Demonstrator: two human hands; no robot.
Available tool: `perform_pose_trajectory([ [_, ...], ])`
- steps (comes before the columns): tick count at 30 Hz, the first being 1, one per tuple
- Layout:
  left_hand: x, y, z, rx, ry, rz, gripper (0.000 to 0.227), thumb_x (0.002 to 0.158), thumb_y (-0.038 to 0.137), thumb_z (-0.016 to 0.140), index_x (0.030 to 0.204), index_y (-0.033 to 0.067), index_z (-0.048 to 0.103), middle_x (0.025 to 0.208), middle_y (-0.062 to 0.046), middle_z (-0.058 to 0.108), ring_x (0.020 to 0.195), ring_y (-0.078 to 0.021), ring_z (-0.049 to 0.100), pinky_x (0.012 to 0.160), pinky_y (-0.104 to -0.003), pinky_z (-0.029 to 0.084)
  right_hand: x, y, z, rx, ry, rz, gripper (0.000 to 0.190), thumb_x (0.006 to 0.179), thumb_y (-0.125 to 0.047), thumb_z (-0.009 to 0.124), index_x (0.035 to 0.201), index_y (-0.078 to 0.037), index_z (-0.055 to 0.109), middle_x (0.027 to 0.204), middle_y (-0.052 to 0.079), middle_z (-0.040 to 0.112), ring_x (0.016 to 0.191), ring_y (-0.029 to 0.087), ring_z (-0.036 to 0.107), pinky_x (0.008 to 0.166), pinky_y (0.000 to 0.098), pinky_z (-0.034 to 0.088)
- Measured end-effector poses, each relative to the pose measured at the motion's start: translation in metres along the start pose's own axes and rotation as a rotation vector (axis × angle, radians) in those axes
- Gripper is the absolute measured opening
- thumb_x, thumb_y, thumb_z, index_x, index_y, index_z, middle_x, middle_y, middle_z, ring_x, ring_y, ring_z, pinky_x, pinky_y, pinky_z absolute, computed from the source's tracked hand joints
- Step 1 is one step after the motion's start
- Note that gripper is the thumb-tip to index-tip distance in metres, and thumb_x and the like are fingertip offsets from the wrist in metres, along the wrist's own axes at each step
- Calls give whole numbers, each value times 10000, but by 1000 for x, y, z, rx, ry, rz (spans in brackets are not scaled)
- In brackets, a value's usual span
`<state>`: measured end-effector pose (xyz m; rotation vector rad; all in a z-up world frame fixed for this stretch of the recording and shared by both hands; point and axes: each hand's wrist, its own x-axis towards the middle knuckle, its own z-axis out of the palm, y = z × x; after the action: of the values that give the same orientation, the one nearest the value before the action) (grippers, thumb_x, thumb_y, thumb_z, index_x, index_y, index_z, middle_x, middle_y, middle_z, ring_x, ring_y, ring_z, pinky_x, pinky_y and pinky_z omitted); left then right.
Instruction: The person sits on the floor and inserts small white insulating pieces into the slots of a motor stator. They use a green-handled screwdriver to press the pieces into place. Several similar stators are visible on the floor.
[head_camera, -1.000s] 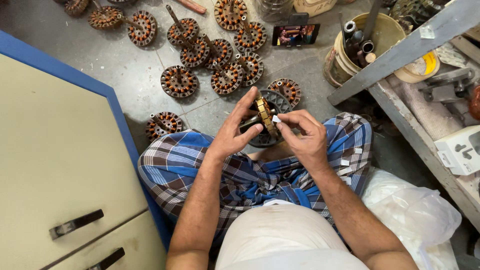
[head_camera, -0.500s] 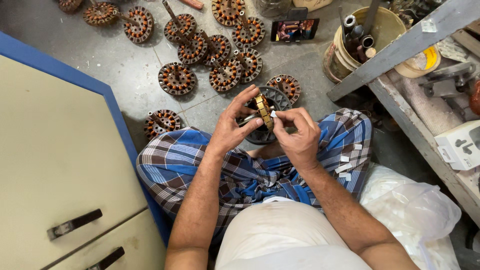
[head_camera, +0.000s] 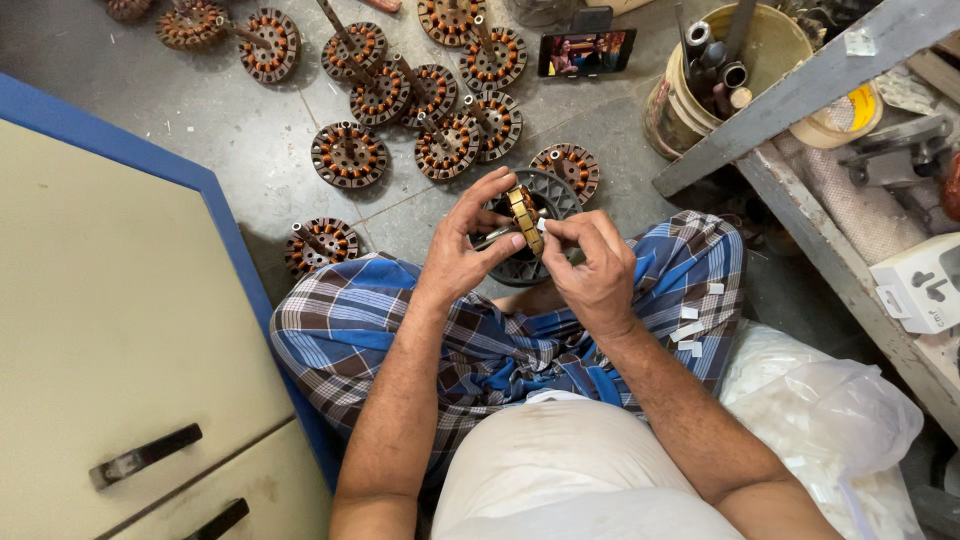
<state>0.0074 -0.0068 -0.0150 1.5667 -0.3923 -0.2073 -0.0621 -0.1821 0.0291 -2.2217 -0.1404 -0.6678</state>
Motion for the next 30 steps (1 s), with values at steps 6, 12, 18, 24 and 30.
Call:
perform_pose_trajectory([
  [6, 0, 0, -2, -23, -22, 0, 719, 803, 176, 883, 1457, 183, 585, 1601, -55, 507, 1077, -189, 727, 957, -367, 612, 4, 1, -4, -44, -19, -114, 212, 874, 40, 787, 1057, -17, 698, 979, 114, 674, 852, 237, 714, 705, 330, 586],
  [12, 4, -1, -6, -141, -76, -17, 558, 942, 54, 747, 1469, 136, 582, 1632, -50, 469, 1071, -140, 707, 977, -330, 595, 13, 8, -14, -88, -144, -238, 274, 838, 58, 772, 1086, -11, 678, 1010, 121, 690, 890, 247, 721, 729, 326, 612],
  [18, 4, -1, -2, -75, -16, -92, 501, 920, 93, 757, 1398, 168, 629, 1594, -34, 504, 1009, -125, 749, 935, -324, 639, 35, 17, -27, -92, -377, -304, 261, 833, 17, 780, 1077, -20, 693, 989, 105, 693, 844, 225, 717, 728, 312, 608],
  [24, 4, -1, -5, -96, -29, -28, 494, 937, 102, 760, 1409, 163, 625, 1593, -39, 516, 1018, -131, 754, 953, -332, 623, 52, 14, -35, -101, -536, -229, 234, 819, -37, 781, 1040, -42, 705, 948, 83, 696, 835, 244, 719, 713, 347, 578],
  [30, 4, -3, -5, -135, -37, -19, 494, 949, 99, 760, 1420, 156, 622, 1596, -53, 512, 1012, -131, 746, 951, -326, 613, 68, 15, -35, -27, -628, -97, 195, 799, -41, 782, 982, -19, 720, 908, 88, 711, 819, 223, 729, 717, 336, 582],
])
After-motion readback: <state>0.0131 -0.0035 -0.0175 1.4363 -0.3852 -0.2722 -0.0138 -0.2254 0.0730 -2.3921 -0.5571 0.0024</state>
